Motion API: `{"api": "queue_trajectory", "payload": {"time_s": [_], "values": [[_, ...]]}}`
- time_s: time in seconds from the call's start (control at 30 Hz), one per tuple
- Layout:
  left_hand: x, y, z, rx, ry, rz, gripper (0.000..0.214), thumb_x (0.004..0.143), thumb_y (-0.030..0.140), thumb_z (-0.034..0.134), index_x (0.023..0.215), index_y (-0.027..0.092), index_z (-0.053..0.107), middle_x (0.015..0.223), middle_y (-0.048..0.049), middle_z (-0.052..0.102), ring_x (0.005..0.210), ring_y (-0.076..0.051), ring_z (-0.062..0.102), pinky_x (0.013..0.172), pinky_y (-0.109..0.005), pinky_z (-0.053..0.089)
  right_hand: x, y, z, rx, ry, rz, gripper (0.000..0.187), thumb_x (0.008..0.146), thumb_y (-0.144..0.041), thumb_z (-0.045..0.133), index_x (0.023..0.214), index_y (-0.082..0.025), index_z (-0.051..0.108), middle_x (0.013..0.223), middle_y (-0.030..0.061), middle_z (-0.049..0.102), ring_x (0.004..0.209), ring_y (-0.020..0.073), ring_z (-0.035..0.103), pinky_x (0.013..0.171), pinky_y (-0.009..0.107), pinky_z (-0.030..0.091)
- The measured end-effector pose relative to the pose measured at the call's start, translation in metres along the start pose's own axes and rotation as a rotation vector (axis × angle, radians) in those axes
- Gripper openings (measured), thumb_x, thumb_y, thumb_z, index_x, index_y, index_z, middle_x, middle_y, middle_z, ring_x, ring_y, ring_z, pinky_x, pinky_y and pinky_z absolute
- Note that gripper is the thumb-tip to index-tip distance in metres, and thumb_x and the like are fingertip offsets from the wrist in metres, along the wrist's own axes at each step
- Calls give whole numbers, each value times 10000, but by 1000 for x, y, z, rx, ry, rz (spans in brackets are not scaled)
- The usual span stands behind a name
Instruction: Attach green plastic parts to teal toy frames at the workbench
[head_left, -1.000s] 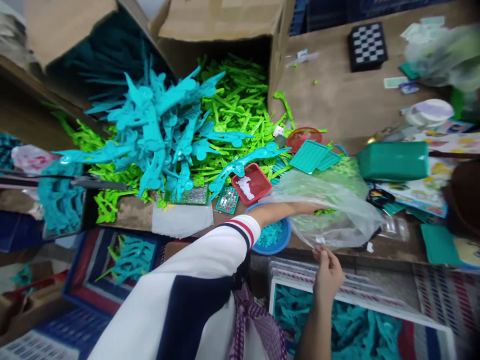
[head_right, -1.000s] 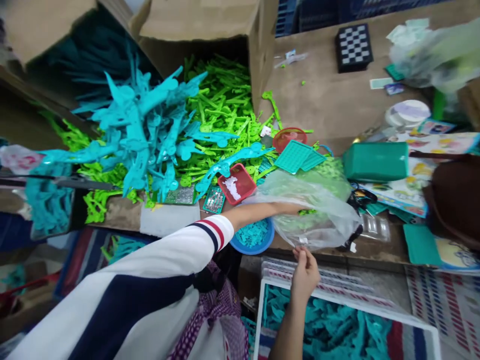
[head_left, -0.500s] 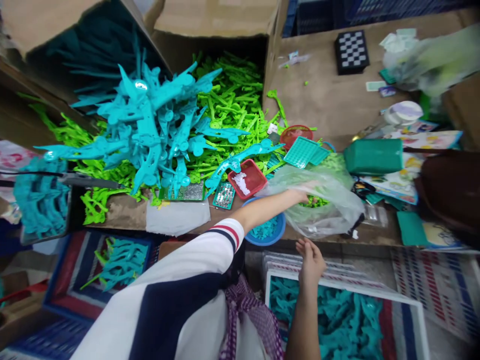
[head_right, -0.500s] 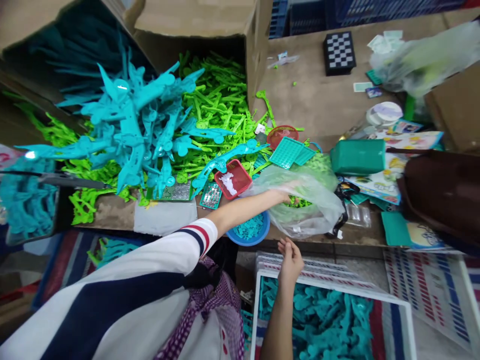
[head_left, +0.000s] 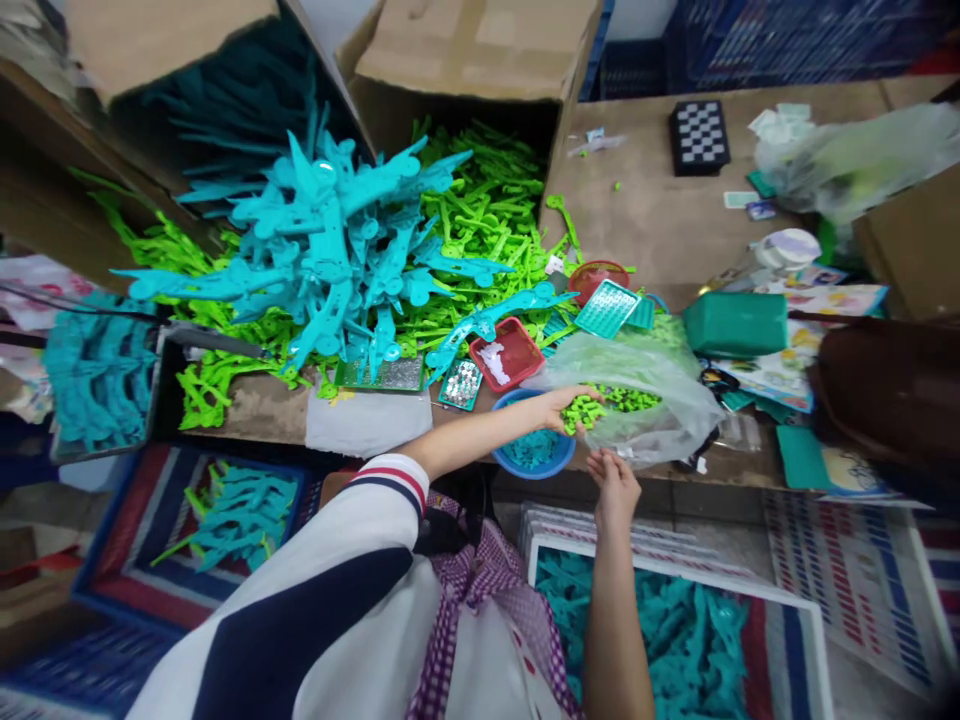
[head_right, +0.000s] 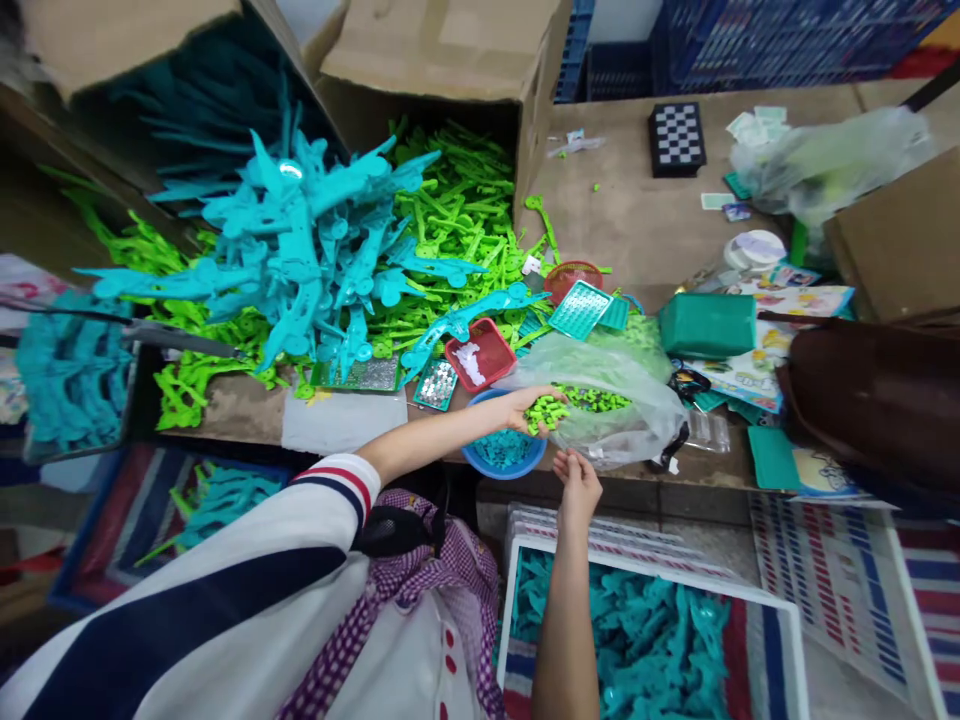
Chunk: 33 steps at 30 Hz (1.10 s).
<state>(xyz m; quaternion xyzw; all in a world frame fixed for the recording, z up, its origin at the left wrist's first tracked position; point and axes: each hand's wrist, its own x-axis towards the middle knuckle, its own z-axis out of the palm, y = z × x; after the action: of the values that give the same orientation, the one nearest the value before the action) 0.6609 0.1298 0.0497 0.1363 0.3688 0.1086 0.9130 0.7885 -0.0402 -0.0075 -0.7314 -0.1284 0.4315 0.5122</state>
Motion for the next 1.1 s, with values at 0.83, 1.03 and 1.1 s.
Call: {"api": "queue_trajectory", "payload": {"time_s": [0.83,1.03,1.1], "values": [[-354,-83,-206,-820,405,459,86,799,243,628,822,200,557,708,-16,587,525,-125,548,400,-139,319,-61,-12,272,-464,-845,-245,549,683,-625,684,968,-156,709,899,103,761,784,233,716,795,415,582],[-428,-100,-253,-976,519,658,54,829,252,563,842,204,584,743,-35,591,558,-124,540,414,-145,292,-93,-13,359,-545,-897,-438,540,796,-533,610,1151,-128,638,1033,127,715,860,238,699,826,429,569],[-445,-114,-257,-1015,535,749,67,845,262,558,841,204,591,756,-34,590,569,-117,536,423,-142,282,-90,-21,397,-570,-954,-631,618,888,-497,519,1364,-104,492,1252,202,616,1041,278,666,902,466,538]]}}
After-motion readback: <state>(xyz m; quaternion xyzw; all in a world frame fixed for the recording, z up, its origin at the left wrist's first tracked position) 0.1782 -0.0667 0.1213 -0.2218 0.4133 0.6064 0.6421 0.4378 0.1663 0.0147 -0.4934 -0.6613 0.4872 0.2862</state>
